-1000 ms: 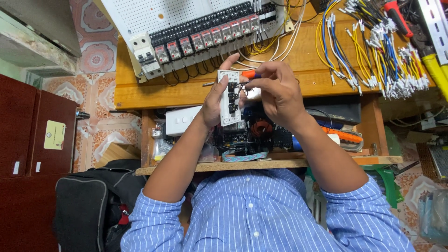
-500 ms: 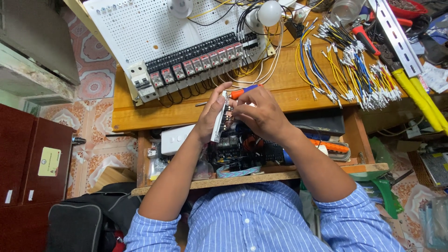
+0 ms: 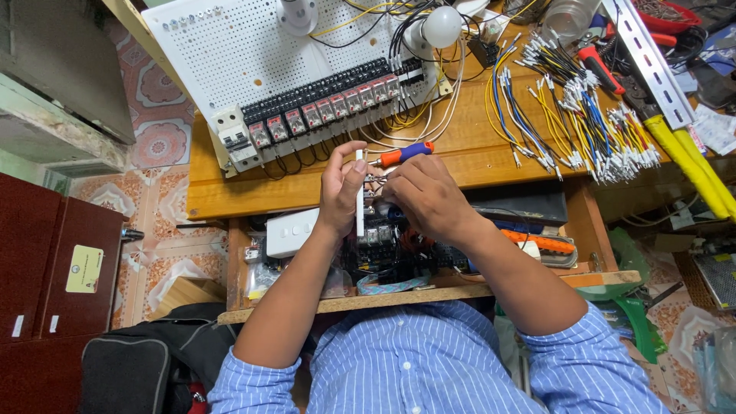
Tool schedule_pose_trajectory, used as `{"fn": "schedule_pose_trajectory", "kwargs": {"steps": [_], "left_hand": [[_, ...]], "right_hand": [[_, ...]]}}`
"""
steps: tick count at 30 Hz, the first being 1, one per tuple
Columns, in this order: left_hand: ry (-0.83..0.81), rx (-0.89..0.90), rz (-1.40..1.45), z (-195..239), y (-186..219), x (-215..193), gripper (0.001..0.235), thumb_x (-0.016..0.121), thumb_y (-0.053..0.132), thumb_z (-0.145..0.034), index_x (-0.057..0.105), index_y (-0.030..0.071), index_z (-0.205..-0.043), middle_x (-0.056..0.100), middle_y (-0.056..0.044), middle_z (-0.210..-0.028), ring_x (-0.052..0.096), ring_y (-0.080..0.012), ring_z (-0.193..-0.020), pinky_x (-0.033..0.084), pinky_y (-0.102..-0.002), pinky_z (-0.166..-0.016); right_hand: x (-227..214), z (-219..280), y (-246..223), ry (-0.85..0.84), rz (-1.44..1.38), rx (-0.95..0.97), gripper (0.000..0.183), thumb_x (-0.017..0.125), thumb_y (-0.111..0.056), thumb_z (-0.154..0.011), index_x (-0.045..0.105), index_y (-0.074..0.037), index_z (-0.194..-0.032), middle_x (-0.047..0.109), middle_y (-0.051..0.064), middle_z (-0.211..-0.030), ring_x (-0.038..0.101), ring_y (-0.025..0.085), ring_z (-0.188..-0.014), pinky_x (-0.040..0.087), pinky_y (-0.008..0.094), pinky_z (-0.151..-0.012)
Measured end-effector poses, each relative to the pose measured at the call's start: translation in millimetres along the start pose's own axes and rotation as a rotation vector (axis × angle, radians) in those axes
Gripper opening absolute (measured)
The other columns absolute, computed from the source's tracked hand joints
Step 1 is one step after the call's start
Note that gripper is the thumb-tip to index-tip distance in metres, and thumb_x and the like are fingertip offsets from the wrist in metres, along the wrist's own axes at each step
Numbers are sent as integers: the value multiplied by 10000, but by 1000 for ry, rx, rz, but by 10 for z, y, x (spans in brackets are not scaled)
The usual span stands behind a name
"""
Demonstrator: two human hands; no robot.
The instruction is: The person repairs a white electrical switch by hand and with a screwdriver. They connect wires to the terminals, tighten screws, and adjust the internal components on a cluttered workbench.
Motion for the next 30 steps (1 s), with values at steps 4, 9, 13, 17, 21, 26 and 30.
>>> {"fn": "schedule_pose_trajectory", "kwargs": {"steps": [4, 9, 13, 17, 21, 26, 30], "left_hand": [[16, -10, 6, -15, -52, -22, 602, 605, 508, -957, 525, 71, -1363, 685, -117, -838, 614, -127, -687, 502, -238, -529], [1, 6, -49, -38, -128, -31, 605, 625, 509, -951, 533, 81, -1367, 694, -109, -827, 589, -111, -688, 499, -229, -531], [0, -77, 7, 32, 111, 12, 604, 574, 539, -952, 514, 102, -1365, 694, -103, -838, 612, -115, -703, 539, -226, -540], [-38, -147, 24, 16, 55, 18, 563, 588, 529, -953, 573, 90, -1305, 711, -119, -824, 659, -136, -724, 620, -289, -558], [-21, -112, -16, -80, -192, -109, 555, 611, 526, -950, 590, 90, -1293, 720, -129, -828, 692, -157, -730, 642, -309, -562], [27, -132, 101, -44, -76, -98, 546, 554, 526, -975, 579, 76, -1283, 705, -136, -838, 658, -135, -649, 600, -271, -487], [33, -182, 339, -14, -78, -109, 548, 479, 512, -1019, 535, 51, -1309, 665, -174, -839, 574, -150, -467, 483, -248, -321]], "right_hand": [[-81, -123, -106, -13, -109, -11, 66, 680, -91, -935, 651, -129, -980, 589, 38, -872, 579, 283, -824, 440, 393, -710], [-146, -163, -95, -1, -358, 70, 147, 739, -65, -876, 705, -139, -998, 586, 2, -800, 586, 265, -794, 450, 363, -711], [-100, -142, -78, 55, -425, 69, 143, 725, -33, -885, 718, -121, -998, 644, 26, -839, 619, 280, -841, 472, 372, -733], [-75, -80, -64, 143, -448, 80, 71, 656, -105, -987, 727, -99, -983, 687, 52, -908, 657, 287, -831, 535, 379, -720], [-46, -64, -99, 145, -547, 82, 74, 718, 4, -921, 739, -62, -949, 714, 94, -896, 701, 293, -783, 573, 380, -665], [-146, -145, -75, 140, -526, 164, 91, 750, -22, -912, 739, -73, -986, 708, 73, -866, 680, 251, -715, 567, 355, -612], [-195, -170, -22, 145, -464, 252, 80, 737, -81, -949, 752, -87, -1028, 689, 52, -836, 622, 210, -625, 535, 315, -559]]}}
Point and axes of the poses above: each hand's wrist, its own z-axis away from the middle knuckle, its own x-axis out of the palm, y = z × x, the point moved 5 cm from there along -z, towards the middle knuckle
